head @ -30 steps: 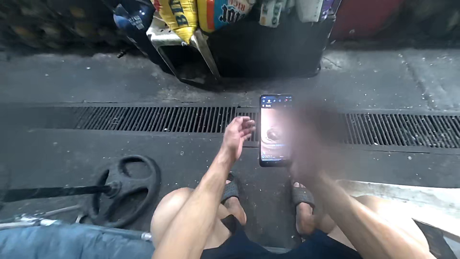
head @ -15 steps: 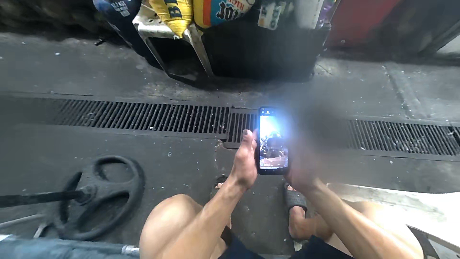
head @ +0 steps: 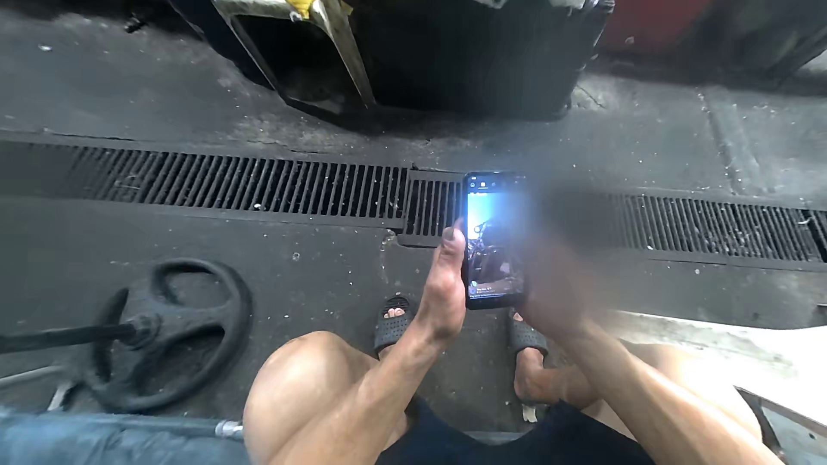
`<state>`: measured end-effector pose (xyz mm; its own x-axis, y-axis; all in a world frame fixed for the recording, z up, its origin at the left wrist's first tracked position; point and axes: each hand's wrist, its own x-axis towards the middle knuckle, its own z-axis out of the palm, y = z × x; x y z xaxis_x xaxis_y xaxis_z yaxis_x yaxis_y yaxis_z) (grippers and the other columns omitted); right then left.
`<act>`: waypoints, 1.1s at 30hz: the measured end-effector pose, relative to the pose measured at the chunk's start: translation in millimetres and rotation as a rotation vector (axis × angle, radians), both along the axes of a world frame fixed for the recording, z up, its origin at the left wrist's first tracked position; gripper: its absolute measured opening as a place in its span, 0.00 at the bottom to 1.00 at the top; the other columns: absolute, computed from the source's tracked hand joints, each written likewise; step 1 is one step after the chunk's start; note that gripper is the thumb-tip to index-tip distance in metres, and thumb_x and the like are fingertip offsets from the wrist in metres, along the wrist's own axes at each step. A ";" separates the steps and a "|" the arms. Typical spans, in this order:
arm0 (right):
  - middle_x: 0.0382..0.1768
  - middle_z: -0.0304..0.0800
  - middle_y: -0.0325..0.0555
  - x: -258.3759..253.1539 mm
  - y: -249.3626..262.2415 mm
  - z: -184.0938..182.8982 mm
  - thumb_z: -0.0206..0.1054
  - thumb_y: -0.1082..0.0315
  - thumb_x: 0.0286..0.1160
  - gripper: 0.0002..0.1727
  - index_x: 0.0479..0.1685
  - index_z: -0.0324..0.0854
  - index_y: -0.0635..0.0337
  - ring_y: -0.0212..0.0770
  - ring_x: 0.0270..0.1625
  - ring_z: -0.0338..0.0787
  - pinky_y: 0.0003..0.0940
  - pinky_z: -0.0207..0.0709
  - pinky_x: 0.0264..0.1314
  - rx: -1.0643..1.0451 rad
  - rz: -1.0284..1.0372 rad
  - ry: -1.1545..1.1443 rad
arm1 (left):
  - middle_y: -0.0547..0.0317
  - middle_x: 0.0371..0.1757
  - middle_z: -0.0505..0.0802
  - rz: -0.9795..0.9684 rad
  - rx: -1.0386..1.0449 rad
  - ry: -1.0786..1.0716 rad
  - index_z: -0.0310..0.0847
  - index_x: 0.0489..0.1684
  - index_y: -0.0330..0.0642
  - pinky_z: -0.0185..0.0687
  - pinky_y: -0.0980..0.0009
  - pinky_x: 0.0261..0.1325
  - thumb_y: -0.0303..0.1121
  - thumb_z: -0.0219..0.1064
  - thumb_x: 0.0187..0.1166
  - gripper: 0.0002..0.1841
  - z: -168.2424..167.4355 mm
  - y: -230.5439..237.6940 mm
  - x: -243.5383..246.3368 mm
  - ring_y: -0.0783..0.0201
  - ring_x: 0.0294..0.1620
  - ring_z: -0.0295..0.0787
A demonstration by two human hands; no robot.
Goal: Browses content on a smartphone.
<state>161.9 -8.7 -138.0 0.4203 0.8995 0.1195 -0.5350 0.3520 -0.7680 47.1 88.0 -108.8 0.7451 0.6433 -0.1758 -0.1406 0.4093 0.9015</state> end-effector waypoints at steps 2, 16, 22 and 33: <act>0.62 0.88 0.49 0.6 -1.2 -0.7 0.57 0.32 0.79 0.39 0.77 0.71 0.53 0.44 0.65 0.88 0.48 0.81 0.71 -0.013 0.003 0.002 | 0.57 0.68 0.87 0.004 0.002 0.004 0.66 0.83 0.48 0.81 0.62 0.73 0.69 0.41 0.83 0.41 -1.4 -0.6 -0.2 0.64 0.69 0.85; 0.63 0.88 0.46 -1.0 -5.0 -2.0 0.58 0.33 0.78 0.38 0.78 0.71 0.50 0.42 0.66 0.88 0.47 0.82 0.70 -0.038 0.008 0.022 | 0.60 0.71 0.86 0.026 0.037 0.051 0.65 0.85 0.47 0.79 0.65 0.75 0.65 0.38 0.86 0.38 0.8 -4.2 -1.1 0.68 0.71 0.82; 0.66 0.86 0.49 0.1 -3.6 -3.6 0.58 0.32 0.77 0.40 0.80 0.69 0.51 0.44 0.68 0.87 0.49 0.81 0.72 -0.048 0.025 0.016 | 0.62 0.70 0.87 0.013 0.046 0.022 0.66 0.83 0.49 0.80 0.64 0.74 0.66 0.40 0.85 0.38 -0.5 -3.1 -0.8 0.69 0.70 0.83; 0.62 0.88 0.50 -0.5 -1.4 -2.0 0.60 0.32 0.75 0.37 0.74 0.76 0.49 0.45 0.65 0.89 0.52 0.83 0.69 -0.090 0.015 0.011 | 0.60 0.70 0.87 -0.002 0.029 0.001 0.64 0.86 0.50 0.81 0.62 0.73 0.68 0.41 0.84 0.40 -2.3 -1.6 -2.2 0.66 0.70 0.84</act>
